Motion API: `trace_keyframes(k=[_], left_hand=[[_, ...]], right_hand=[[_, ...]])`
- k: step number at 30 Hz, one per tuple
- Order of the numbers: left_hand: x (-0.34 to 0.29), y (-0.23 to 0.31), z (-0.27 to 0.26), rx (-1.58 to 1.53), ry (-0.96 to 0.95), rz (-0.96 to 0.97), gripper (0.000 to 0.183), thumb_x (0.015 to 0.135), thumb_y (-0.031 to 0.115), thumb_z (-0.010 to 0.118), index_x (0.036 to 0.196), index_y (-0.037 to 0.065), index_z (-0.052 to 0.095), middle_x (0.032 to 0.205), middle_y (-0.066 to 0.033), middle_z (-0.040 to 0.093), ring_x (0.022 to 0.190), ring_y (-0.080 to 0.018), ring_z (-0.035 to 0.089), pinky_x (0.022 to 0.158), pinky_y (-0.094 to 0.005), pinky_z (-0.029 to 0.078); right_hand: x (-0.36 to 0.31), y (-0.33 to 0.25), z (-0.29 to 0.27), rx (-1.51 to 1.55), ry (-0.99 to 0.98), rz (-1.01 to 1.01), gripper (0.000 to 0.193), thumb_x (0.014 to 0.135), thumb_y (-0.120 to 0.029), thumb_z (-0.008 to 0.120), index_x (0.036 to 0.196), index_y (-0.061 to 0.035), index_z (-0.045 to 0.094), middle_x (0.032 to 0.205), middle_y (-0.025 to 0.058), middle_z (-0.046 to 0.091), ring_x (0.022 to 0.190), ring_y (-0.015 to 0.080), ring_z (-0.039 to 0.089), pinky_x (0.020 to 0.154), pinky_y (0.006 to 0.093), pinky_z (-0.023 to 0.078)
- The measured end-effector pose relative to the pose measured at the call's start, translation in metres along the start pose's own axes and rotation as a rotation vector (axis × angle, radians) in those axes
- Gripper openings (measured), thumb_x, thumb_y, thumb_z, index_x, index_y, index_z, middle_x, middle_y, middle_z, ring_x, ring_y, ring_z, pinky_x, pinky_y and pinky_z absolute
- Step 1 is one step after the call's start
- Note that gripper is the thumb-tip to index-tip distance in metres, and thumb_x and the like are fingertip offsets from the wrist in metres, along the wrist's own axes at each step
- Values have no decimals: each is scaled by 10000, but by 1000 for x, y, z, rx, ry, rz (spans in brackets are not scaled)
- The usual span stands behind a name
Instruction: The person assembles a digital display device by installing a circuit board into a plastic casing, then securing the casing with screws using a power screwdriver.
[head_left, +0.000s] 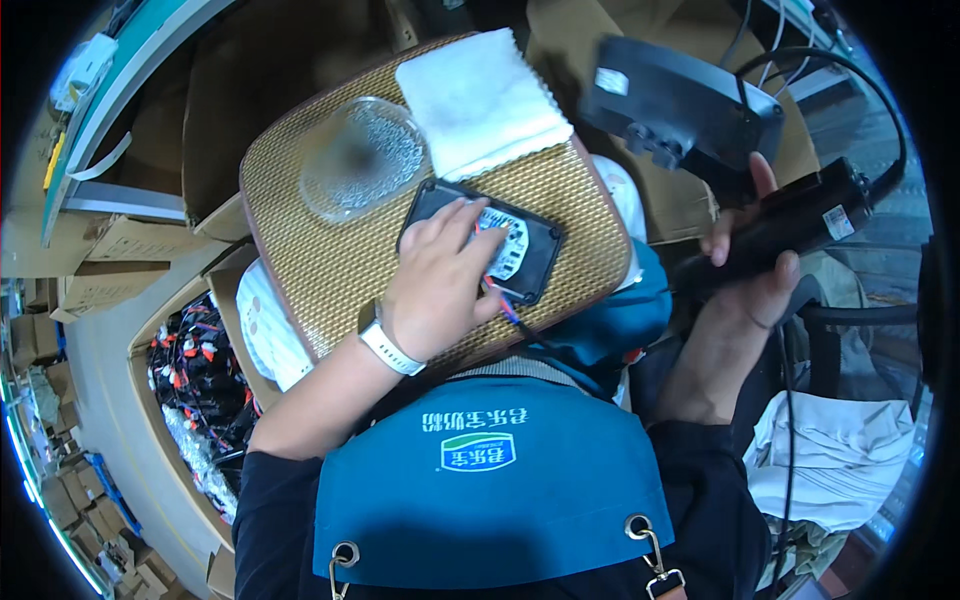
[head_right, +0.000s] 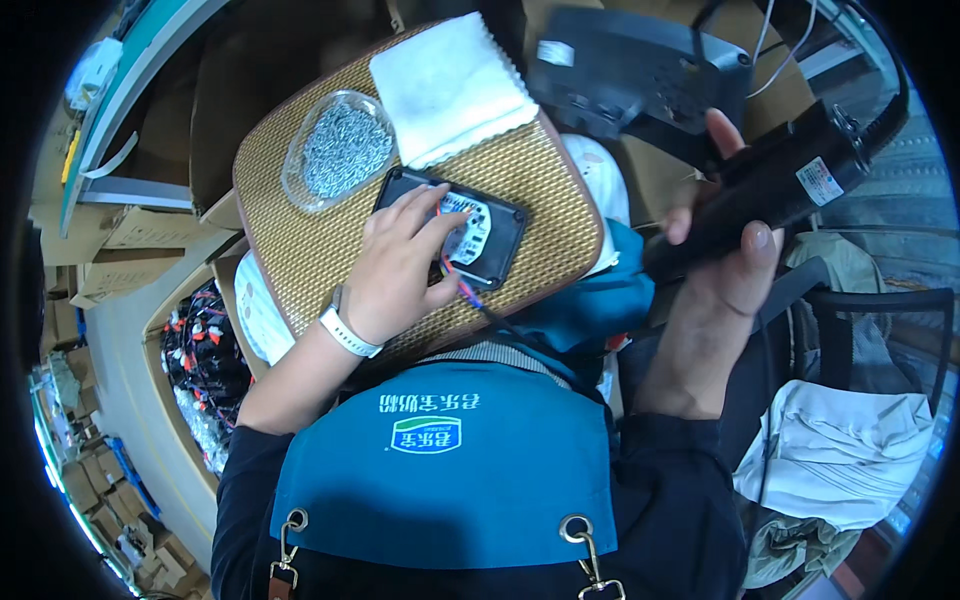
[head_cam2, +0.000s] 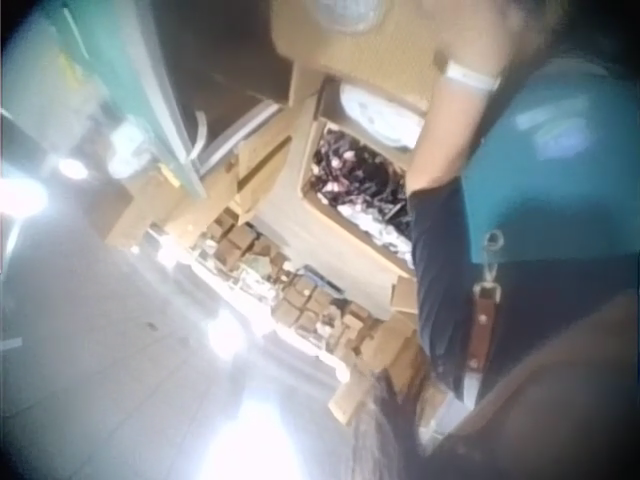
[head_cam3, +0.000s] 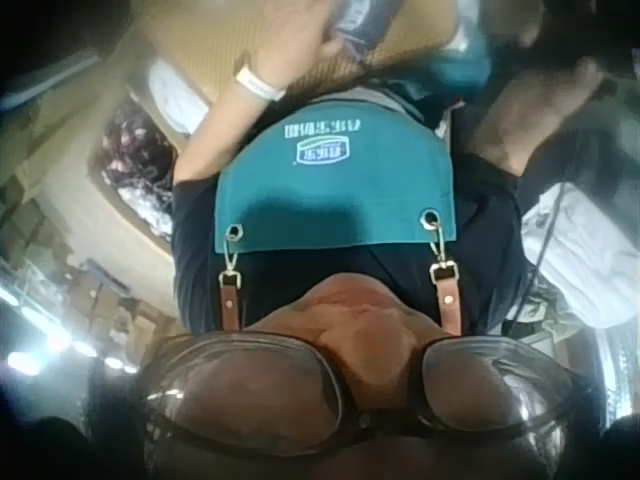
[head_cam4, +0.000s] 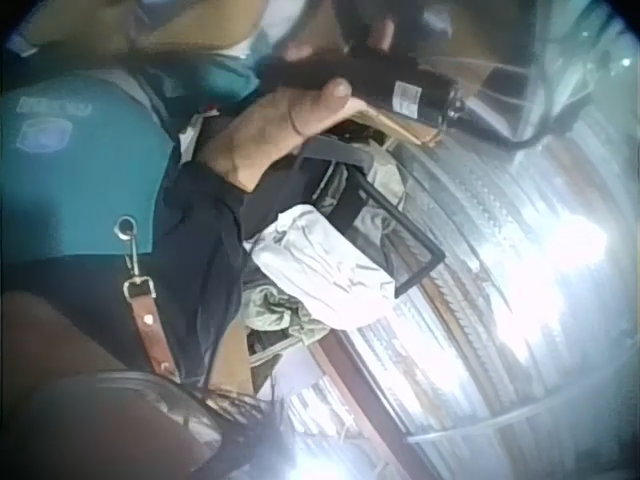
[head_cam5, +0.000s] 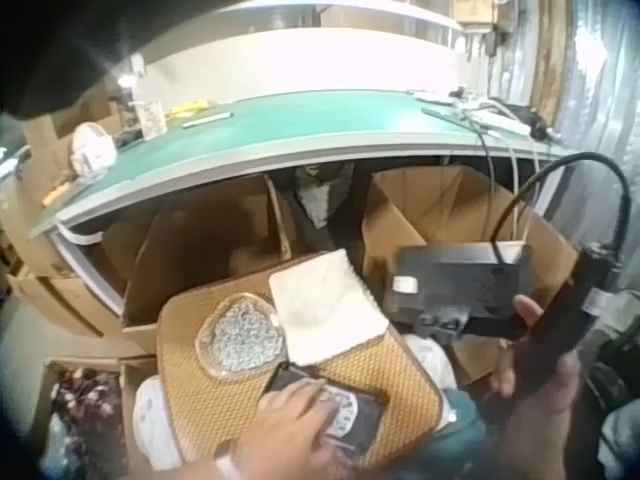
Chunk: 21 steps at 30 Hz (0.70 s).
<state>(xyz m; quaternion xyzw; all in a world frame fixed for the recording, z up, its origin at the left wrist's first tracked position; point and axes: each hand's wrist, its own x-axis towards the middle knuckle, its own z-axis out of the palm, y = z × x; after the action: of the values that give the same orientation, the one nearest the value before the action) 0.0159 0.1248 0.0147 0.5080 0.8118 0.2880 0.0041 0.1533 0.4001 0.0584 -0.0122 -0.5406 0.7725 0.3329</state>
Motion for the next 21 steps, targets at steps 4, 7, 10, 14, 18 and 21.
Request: trace_keyframes(k=[4, 7, 10, 14, 18, 21], left_hand=[[7, 1, 2, 115, -125, -28, 782, 616, 213, 791, 1317, 78, 471, 1381, -207, 428, 1291, -373, 410, 1047, -475, 318], [19, 2, -3, 159, -157, 27, 909, 579, 245, 816, 1376, 76, 415, 1391, -218, 410, 1315, -375, 388, 1068, -496, 294], [23, -7, 4, 192, -315, 135, 924, 559, 339, 831, 1352, 72, 439, 1340, -222, 439, 1289, -359, 416, 1065, -487, 294], [28, -4, 3, 153, -290, 130, 878, 558, 382, 813, 1300, 59, 472, 1147, -193, 505, 1117, -362, 495, 990, -447, 345], [13, 7, -6, 127, -136, 195, 938, 518, 423, 835, 1303, 65, 469, 1074, -168, 481, 998, -315, 496, 904, -419, 357], [-10, 3, -30, 13, 79, 119, 991, 496, 424, 858, 1328, 76, 449, 1079, -155, 488, 1025, -308, 472, 902, -404, 350]], right_hand=[[6, -44, -7, -625, 265, -90, 471, 789, -270, 745, 1145, 1, 597, 1191, 188, 620, 632, 162, 611, 612, 277, 495], [9, -45, -24, -1229, 406, 61, 356, 781, -212, 764, 1029, 16, 647, 912, 87, 675, 640, 105, 567, 638, 254, 461], [24, -18, -32, -1244, 426, 113, 383, 773, -242, 773, 1077, -30, 673, 804, 45, 641, 704, 119, 566, 687, 256, 459], [33, 11, -71, -1783, 303, -184, 433, 771, -259, 768, 1139, -62, 652, 799, 54, 628, 707, 143, 593, 708, 261, 476], [36, 7, -34, -1025, 318, 320, 463, 806, -294, 705, 1148, 1, 603, 1139, 146, 654, 662, 97, 581, 557, 258, 474], [29, 11, -3, -542, 200, 249, 418, 824, -259, 678, 1123, 21, 589, 1059, 134, 666, 573, 109, 553, 549, 238, 474]])
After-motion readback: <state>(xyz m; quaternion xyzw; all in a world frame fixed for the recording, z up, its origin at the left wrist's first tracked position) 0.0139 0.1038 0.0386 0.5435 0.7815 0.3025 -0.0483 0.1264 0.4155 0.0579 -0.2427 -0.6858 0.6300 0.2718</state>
